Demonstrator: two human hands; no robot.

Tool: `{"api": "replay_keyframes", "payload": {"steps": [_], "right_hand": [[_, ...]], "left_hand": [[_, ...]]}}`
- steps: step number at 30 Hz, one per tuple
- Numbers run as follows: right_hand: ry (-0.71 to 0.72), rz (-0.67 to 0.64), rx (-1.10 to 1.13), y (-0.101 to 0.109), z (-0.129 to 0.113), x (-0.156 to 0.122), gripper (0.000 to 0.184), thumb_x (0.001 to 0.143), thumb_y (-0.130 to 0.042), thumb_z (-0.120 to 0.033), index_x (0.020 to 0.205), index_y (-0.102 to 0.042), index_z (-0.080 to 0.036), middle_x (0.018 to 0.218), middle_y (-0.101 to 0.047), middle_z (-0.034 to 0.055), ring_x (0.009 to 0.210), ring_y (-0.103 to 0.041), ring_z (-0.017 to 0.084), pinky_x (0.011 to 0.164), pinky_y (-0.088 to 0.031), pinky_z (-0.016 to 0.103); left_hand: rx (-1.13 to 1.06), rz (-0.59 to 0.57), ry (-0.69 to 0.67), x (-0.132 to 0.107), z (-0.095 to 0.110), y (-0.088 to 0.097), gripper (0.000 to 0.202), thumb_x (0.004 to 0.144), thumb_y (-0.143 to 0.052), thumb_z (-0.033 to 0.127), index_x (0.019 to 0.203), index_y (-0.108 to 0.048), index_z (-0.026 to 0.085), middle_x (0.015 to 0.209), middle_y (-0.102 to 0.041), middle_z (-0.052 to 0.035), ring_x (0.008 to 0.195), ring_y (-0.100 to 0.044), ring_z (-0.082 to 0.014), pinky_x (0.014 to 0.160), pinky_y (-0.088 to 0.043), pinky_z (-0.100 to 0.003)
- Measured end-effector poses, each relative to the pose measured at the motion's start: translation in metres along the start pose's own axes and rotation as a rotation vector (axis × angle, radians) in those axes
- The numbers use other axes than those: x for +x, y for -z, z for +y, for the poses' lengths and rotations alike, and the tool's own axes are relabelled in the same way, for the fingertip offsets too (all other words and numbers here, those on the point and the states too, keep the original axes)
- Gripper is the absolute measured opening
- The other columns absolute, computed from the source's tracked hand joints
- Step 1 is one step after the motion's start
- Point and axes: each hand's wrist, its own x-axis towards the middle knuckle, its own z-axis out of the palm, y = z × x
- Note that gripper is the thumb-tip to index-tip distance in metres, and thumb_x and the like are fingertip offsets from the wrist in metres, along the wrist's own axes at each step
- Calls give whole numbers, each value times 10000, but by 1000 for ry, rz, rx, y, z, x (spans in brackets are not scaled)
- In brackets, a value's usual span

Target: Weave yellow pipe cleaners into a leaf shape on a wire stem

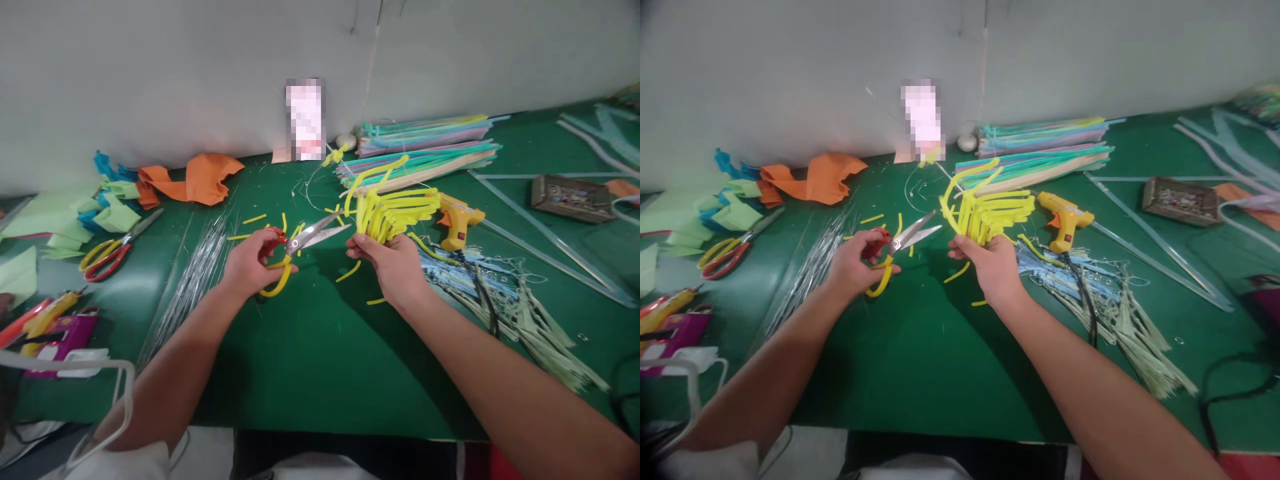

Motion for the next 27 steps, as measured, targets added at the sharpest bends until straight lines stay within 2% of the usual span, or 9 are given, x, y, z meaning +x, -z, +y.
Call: {"api": "replay_keyframes", "payload": {"steps": [6, 13, 16, 21, 27], "right_hand": [[36, -59, -96, -4, 1, -1, 126, 702, -748, -294, 721, -730, -171, 687, -713, 22, 651, -676, 170, 698, -571, 333], [33, -141, -227, -4, 0, -5, 77, 711, -694, -234, 684, -749, -188, 759, -733, 32, 707, -676, 181, 734, -558, 352], [10, -166, -184, -4, 0, -5, 80, 697, -714, -245, 732, -759, -189, 760, -735, 31, 670, -672, 173, 711, -566, 353], [-18, -174, -196, -6, -1, -6, 94, 692, -722, -263, 662, -742, -176, 711, -725, 45, 666, -677, 176, 704, -568, 346], [-76, -161, -144, -6, 0, -5, 107, 671, -726, -264, 702, -724, -161, 678, -716, 41, 600, -665, 162, 668, -573, 338]], "left_hand": [[114, -109, -91, 0, 3, -1, 636, 585, -767, 594, 1078, -626, 219, 1025, -683, -55, 764, -634, -178, 710, -529, -314], [164, -156, -132, 1, 0, -1, 643, 630, -723, 617, 1113, -639, 202, 1024, -697, -65, 836, -658, -204, 748, -530, -311], [214, -196, -130, 3, 0, 3, 592, 673, -706, 570, 1143, -638, 216, 1006, -705, -53, 839, -663, -203, 774, -522, -316], [364, -294, -68, 7, 11, 10, 456, 717, -668, 390, 1145, -642, 233, 966, -713, -43, 848, -667, -215, 770, -506, -318], [542, -345, -51, 7, 22, 13, 389, 777, -575, 432, 1107, -648, 240, 956, -717, -54, 846, -676, -259, 701, -482, -335]]}}
